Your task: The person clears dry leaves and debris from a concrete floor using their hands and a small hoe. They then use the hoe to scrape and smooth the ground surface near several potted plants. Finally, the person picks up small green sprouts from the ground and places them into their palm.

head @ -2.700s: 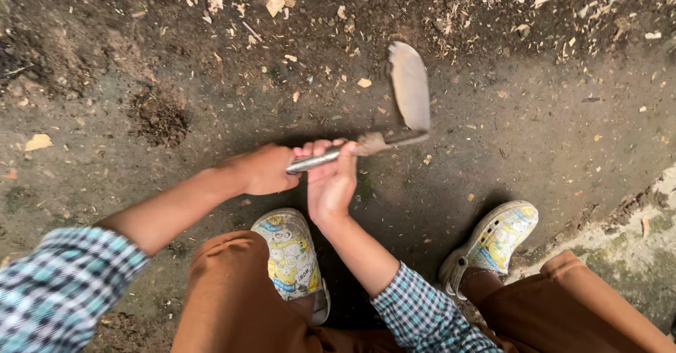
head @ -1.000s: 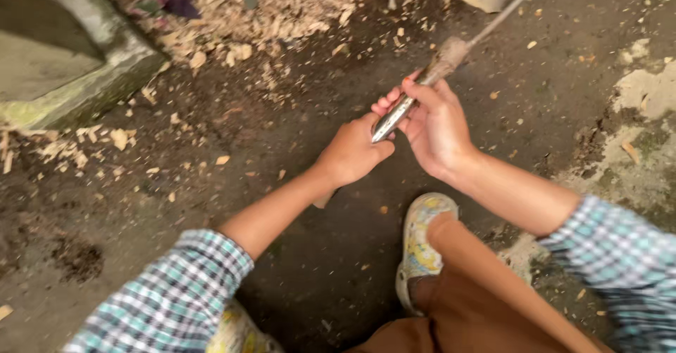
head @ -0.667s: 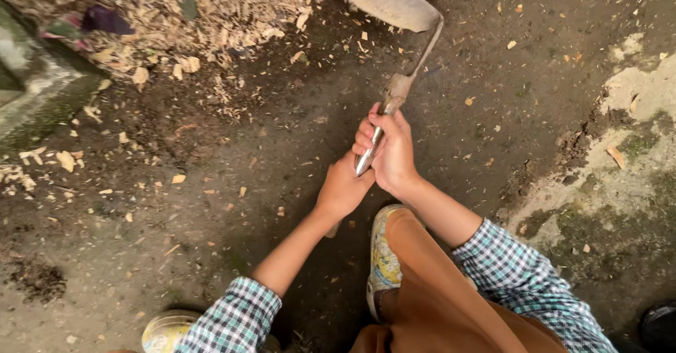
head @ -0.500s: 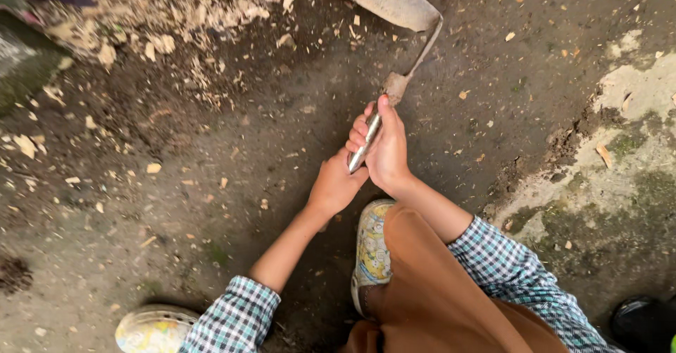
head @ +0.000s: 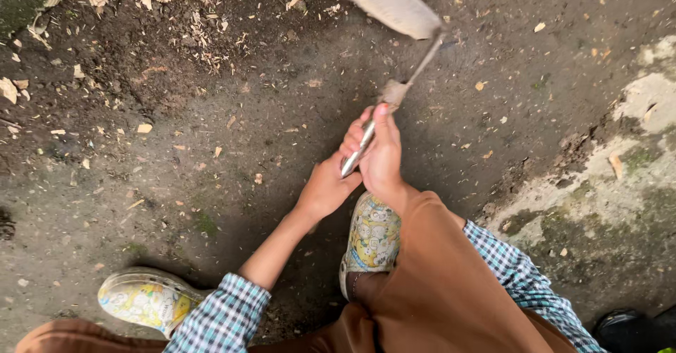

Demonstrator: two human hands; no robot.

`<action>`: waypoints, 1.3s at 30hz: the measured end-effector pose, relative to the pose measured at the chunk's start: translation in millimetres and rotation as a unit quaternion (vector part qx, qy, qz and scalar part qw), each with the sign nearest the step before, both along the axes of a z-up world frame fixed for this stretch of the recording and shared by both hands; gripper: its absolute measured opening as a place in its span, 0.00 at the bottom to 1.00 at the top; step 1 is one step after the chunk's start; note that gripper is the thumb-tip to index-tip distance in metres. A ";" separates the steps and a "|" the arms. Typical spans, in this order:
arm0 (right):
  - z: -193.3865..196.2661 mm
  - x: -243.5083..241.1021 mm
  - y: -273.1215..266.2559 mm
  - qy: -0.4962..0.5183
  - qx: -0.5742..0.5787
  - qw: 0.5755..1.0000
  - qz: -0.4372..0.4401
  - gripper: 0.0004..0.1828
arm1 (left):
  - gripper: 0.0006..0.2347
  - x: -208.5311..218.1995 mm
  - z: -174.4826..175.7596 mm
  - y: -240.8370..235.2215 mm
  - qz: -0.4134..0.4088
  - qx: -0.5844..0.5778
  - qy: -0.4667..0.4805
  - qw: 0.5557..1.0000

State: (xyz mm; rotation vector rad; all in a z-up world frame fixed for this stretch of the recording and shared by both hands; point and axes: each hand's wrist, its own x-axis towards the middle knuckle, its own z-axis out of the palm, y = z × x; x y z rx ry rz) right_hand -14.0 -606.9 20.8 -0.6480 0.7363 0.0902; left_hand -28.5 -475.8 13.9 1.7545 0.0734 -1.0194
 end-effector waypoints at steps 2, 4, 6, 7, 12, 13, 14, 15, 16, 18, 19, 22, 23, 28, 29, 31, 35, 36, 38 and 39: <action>-3.4 0.5 -7.4 0.007 -0.008 0.999 -0.034 0.21 | 0.17 7.1 -0.4 -6.7 -0.013 0.000 0.004 1.000; -9.7 2.0 -11.5 0.021 0.005 0.999 -0.040 0.21 | 0.17 7.8 0.1 -8.2 -0.027 0.028 0.006 0.999; -13.9 -0.9 -13.0 0.046 0.039 0.998 -0.016 0.21 | 0.16 2.5 0.0 -9.3 -0.024 0.033 0.014 0.999; -15.0 -2.7 -11.5 0.041 0.040 0.998 -0.002 0.21 | 0.16 1.3 -0.1 -6.5 -0.014 0.028 0.019 0.999; -15.8 -2.7 -10.3 0.010 0.004 1.000 -0.029 0.23 | 0.17 1.2 7.3 -8.6 0.000 0.008 -0.032 0.999; -15.2 -2.3 -12.2 0.005 0.002 0.999 -0.047 0.23 | 0.17 6.7 6.2 -11.6 -0.012 0.012 -0.032 0.999; -14.3 -1.9 -14.2 0.000 0.000 0.998 -0.066 0.24 | 0.17 10.3 5.4 -12.9 -0.025 0.017 -0.031 0.999; -13.0 -2.2 -15.8 -0.003 -0.002 0.997 -0.082 0.24 | 0.16 10.1 5.2 -12.9 -0.029 0.017 -0.027 0.999; -12.8 -1.5 -15.8 0.015 0.005 0.998 -0.060 0.24 | 0.16 9.1 3.4 -12.6 -0.033 0.017 -0.023 0.999; -12.7 -3.6 -15.1 0.054 0.017 0.998 -0.016 0.23 | 0.15 -2.1 -0.9 -13.0 -0.028 0.015 -0.018 0.999; -11.9 -5.5 -15.0 0.055 0.011 0.998 -0.006 0.23 | 0.14 -9.3 -1.4 -13.3 -0.019 0.014 -0.021 1.000; -11.6 -11.8 -14.2 0.046 -0.006 0.999 -0.018 0.23 | 0.14 -14.1 -3.0 -18.8 -0.015 0.009 -0.030 0.999; -11.6 -14.2 -16.8 0.037 -0.012 0.998 -0.051 0.23 | 0.15 -14.6 -0.7 -19.1 -0.019 0.007 -0.031 0.999; -10.9 -12.0 -26.7 0.048 -0.034 0.995 -0.076 0.24 | 0.15 3.3 7.4 -23.5 -0.051 0.000 -0.025 0.998; -9.9 -9.3 -28.5 0.058 -0.029 0.997 -0.043 0.24 | 0.15 2.7 9.6 -25.1 -0.046 0.011 -0.008 0.999; -5.8 -6.5 -28.5 0.063 -0.037 0.997 -0.006 0.24 | 0.14 -6.5 16.5 -31.9 -0.011 0.010 0.032 0.999; 0.8 -4.3 -23.7 0.029 -0.063 0.997 -0.038 0.24 | 0.13 -4.2 15.3 -31.3 0.007 -0.015 -0.029 0.999; 0.6 -2.3 -23.5 0.016 -0.064 0.996 -0.057 0.24 | 0.13 -0.8 13.7 -29.4 0.001 -0.012 -0.036 0.999; -4.3 5.5 -22.3 0.044 -0.048 0.998 -0.021 0.24 | 0.13 5.5 11.4 -25.5 -0.010 -0.008 -0.048 0.999; -6.3 6.2 -21.5 0.060 -0.040 0.997 -0.002 0.24 | 0.13 5.5 12.2 -23.0 -0.008 -0.002 -0.014 1.000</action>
